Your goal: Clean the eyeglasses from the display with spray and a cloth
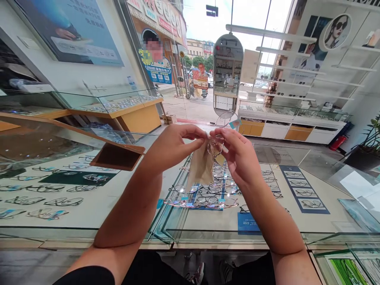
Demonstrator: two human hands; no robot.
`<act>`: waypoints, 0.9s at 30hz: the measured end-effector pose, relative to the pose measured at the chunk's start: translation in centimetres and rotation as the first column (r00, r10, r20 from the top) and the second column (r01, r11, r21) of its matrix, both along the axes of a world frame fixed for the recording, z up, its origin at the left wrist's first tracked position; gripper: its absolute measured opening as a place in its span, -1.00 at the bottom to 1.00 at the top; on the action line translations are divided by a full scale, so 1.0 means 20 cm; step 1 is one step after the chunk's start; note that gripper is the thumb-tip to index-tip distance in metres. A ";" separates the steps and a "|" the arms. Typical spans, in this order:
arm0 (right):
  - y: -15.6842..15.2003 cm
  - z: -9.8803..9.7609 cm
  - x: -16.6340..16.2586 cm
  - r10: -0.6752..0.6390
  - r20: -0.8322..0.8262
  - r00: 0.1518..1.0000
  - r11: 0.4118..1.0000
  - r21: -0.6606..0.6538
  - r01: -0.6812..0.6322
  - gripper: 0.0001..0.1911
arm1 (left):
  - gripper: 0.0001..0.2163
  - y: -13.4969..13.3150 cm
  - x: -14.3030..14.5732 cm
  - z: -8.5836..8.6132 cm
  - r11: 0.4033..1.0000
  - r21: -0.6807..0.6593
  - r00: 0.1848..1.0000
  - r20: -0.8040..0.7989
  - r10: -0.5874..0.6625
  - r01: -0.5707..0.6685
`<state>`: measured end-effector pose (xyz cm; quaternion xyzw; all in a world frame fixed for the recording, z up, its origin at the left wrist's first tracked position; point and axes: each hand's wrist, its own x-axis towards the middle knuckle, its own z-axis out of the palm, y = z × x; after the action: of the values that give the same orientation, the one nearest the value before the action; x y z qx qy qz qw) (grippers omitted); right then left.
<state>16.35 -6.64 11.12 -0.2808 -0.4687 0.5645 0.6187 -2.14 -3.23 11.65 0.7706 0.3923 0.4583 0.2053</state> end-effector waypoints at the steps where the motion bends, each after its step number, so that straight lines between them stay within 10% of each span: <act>1: 0.01 0.00 0.01 -0.019 0.000 1.000 1.000 0.008 0.019 -0.88 | -0.84 0.00 0.00 0.00 1.000 -0.006 1.000 0.004 -0.015 0.015; 12: 0.03 0.05 0.14 -0.069 0.075 0.995 0.991 0.123 0.059 -0.89 | -0.79 0.01 0.01 0.01 0.994 0.016 0.982 0.153 -0.109 0.108; 27: 0.21 -0.03 0.22 0.274 0.227 0.935 0.883 0.326 -0.338 -0.74 | -0.69 0.08 0.02 -0.03 0.947 -0.077 0.814 0.535 -0.226 0.313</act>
<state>20.81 -2.50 10.61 -0.1332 -0.6547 0.5331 0.5190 -1.84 -1.58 11.08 0.6468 0.2447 0.5819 0.4280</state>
